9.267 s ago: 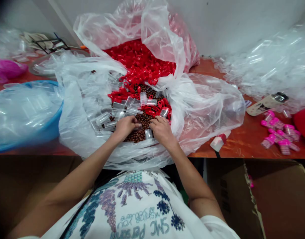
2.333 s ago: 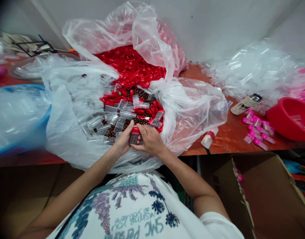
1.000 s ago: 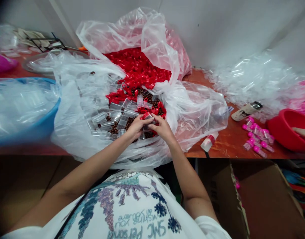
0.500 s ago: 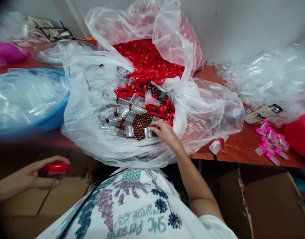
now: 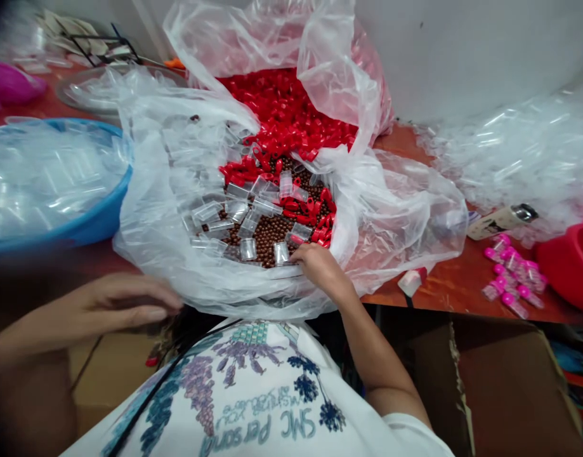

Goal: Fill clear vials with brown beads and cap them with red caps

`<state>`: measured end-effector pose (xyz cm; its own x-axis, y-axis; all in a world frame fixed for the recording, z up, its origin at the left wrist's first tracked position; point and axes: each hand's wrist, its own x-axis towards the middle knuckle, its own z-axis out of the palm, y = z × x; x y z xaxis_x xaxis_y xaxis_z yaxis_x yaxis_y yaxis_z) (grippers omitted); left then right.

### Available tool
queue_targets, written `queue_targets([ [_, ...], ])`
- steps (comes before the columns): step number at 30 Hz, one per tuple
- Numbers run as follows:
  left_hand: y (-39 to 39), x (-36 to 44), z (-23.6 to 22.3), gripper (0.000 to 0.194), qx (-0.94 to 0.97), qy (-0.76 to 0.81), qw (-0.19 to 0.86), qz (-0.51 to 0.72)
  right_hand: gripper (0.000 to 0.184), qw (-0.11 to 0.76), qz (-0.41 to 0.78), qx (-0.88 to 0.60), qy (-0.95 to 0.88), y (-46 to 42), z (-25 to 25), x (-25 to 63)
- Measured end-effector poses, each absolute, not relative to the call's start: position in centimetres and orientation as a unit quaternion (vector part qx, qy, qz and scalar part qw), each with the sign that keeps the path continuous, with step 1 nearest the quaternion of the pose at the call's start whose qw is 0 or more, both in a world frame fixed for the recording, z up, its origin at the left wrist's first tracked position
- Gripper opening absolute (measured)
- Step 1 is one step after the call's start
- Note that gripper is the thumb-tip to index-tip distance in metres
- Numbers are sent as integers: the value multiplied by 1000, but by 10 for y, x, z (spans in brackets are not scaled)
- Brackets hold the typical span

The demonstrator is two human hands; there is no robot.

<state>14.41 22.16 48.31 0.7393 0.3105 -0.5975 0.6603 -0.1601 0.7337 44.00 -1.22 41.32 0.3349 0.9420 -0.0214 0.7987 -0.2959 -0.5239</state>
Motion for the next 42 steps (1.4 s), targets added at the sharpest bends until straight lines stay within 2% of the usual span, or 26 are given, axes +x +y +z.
queue_targets([
  [3,192,222,510,21,846,51,512,-137,33,190,172,-768,-587,-17,410,434],
  [7,159,318,459,27,914,-86,393,-53,37,184,171,-764,-595,-15,400,438],
  [9,154,344,427,32,945,-89,310,-47,41,197,145,-791,-561,-13,394,446],
  [11,158,351,407,29,965,-64,242,-79,45,211,104,-833,-501,-12,388,453],
  [14,175,340,402,29,975,33,187,-110,48,244,60,-862,-440,-12,383,460],
  [18,198,324,409,34,966,172,173,-82,41,326,41,-846,-420,-14,386,458],
  [22,200,337,405,30,935,195,270,-125,32,373,33,-843,-387,-17,388,455],
  [25,190,358,394,23,903,208,358,-113,30,403,39,-830,-384,-20,386,454],
  [30,163,385,374,16,773,273,567,-81,32,449,55,-811,-370,-23,382,456],
  [36,148,388,363,32,633,273,724,-7,38,481,73,-803,-343,-18,381,460],
  [42,153,379,358,42,528,266,806,-10,41,498,94,-797,-329,-13,384,461],
])
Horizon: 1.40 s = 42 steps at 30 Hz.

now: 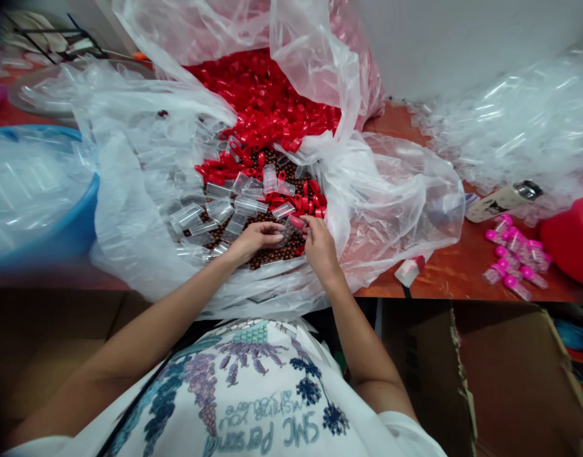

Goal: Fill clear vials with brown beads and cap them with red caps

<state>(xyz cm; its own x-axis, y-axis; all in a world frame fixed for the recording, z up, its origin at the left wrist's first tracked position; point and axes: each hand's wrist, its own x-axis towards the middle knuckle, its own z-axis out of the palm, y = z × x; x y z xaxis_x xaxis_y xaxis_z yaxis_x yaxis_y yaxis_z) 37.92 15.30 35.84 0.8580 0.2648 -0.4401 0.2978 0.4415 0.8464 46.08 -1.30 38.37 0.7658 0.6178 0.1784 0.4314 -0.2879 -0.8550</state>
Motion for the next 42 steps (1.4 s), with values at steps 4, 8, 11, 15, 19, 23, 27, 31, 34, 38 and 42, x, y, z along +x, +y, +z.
queue_targets([
  [4,159,372,365,42,487,261,833,-7,41,462,55,-806,-366,-9,389,465],
  [8,175,354,384,41,516,247,820,-16,31,413,36,-816,-403,-7,398,471],
  [11,190,340,393,37,622,246,742,-51,24,374,61,-824,-422,-5,401,473],
  [15,191,346,389,24,742,264,602,-127,29,340,66,-836,-426,-3,400,472],
  [19,167,372,381,20,730,274,610,-143,33,299,38,-857,-418,-2,399,474],
  [23,149,383,374,23,647,272,703,-114,34,305,25,-857,-414,-2,399,481],
  [27,154,376,365,36,566,248,783,-70,31,326,45,-833,-444,5,398,489],
  [31,164,363,366,42,558,210,801,-57,28,277,34,-859,-429,11,403,492],
  [34,170,353,374,44,555,197,806,-51,18,189,56,-882,-427,11,408,490],
  [38,173,340,389,43,528,215,821,-34,19,101,63,-869,-480,9,406,482],
  [42,173,329,399,41,458,205,865,-25,16,90,47,-868,-486,8,400,476],
])
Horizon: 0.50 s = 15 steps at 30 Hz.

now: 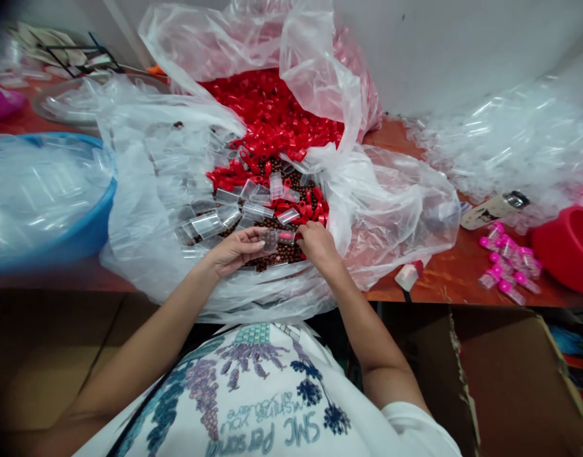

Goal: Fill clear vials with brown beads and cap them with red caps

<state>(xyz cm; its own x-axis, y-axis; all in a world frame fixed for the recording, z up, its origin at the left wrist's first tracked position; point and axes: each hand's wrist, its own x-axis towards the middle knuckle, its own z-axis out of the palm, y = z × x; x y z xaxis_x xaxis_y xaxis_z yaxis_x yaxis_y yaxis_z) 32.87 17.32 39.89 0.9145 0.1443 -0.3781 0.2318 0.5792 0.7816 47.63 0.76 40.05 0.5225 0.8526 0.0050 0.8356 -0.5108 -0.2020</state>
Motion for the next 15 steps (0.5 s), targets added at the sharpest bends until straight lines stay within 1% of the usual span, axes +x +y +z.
queue_targets([
  [4,174,320,401,41,436,212,874,-3,23,130,28,-873,-468,3,405,473],
  [8,174,316,400,43,455,221,862,27,23,99,-13,-889,-447,-6,419,465],
  [11,174,316,401,46,475,221,851,36,20,104,-30,-894,-436,-11,432,458],
  [13,173,315,402,45,487,216,846,39,18,126,-43,-903,-408,-14,439,455],
  [15,171,315,404,43,496,208,842,44,19,183,-48,-905,-382,-15,443,455],
])
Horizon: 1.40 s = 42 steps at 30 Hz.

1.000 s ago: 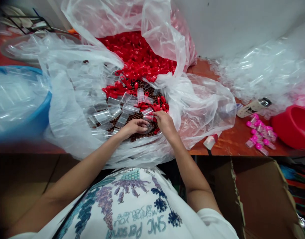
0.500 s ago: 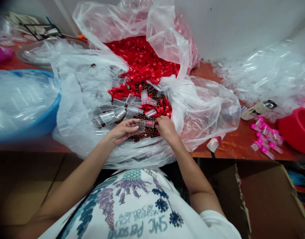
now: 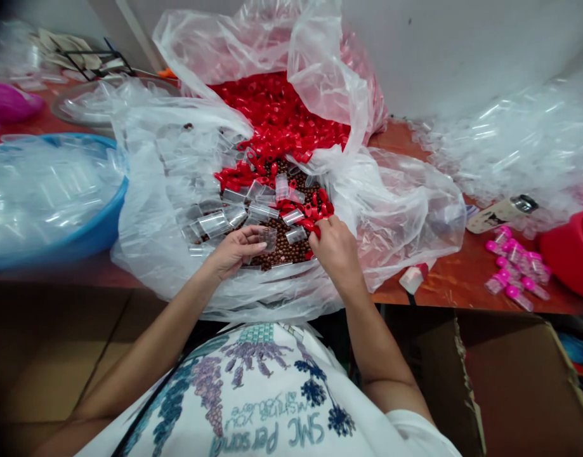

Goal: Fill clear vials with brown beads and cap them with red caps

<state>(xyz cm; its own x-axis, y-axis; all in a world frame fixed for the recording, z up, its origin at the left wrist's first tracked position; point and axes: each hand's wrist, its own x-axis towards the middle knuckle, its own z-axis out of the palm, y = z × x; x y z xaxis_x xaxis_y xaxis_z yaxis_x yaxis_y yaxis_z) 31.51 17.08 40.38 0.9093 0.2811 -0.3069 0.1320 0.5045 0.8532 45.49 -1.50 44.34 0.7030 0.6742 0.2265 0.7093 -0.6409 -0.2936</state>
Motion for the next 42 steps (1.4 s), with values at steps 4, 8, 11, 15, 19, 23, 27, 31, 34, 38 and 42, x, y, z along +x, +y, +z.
queue_targets([
  [4,164,315,407,41,516,206,831,35,20,381,61,-850,-359,-12,439,459],
  [8,157,316,407,44,545,188,816,26,27,550,246,-717,-349,-3,425,456],
  [11,155,317,405,44,555,185,810,34,30,601,264,-676,-335,3,418,447],
  [15,154,316,405,44,550,199,810,34,46,689,264,-620,-265,9,416,438],
  [19,155,315,407,44,548,203,810,46,47,758,255,-557,-223,14,417,435],
  [23,154,315,407,44,536,208,817,39,29,771,253,-541,-223,18,413,432],
  [27,151,316,406,43,508,205,835,53,26,739,228,-585,-246,20,407,428],
  [31,155,314,408,42,516,208,830,40,26,679,223,-635,-292,16,407,430],
  [34,160,314,413,42,532,217,819,16,24,612,187,-675,-367,11,412,436],
  [38,167,316,421,40,539,230,811,11,26,486,71,-708,-508,7,418,443],
  [42,173,319,425,38,552,228,802,4,35,414,21,-688,-596,9,420,445],
])
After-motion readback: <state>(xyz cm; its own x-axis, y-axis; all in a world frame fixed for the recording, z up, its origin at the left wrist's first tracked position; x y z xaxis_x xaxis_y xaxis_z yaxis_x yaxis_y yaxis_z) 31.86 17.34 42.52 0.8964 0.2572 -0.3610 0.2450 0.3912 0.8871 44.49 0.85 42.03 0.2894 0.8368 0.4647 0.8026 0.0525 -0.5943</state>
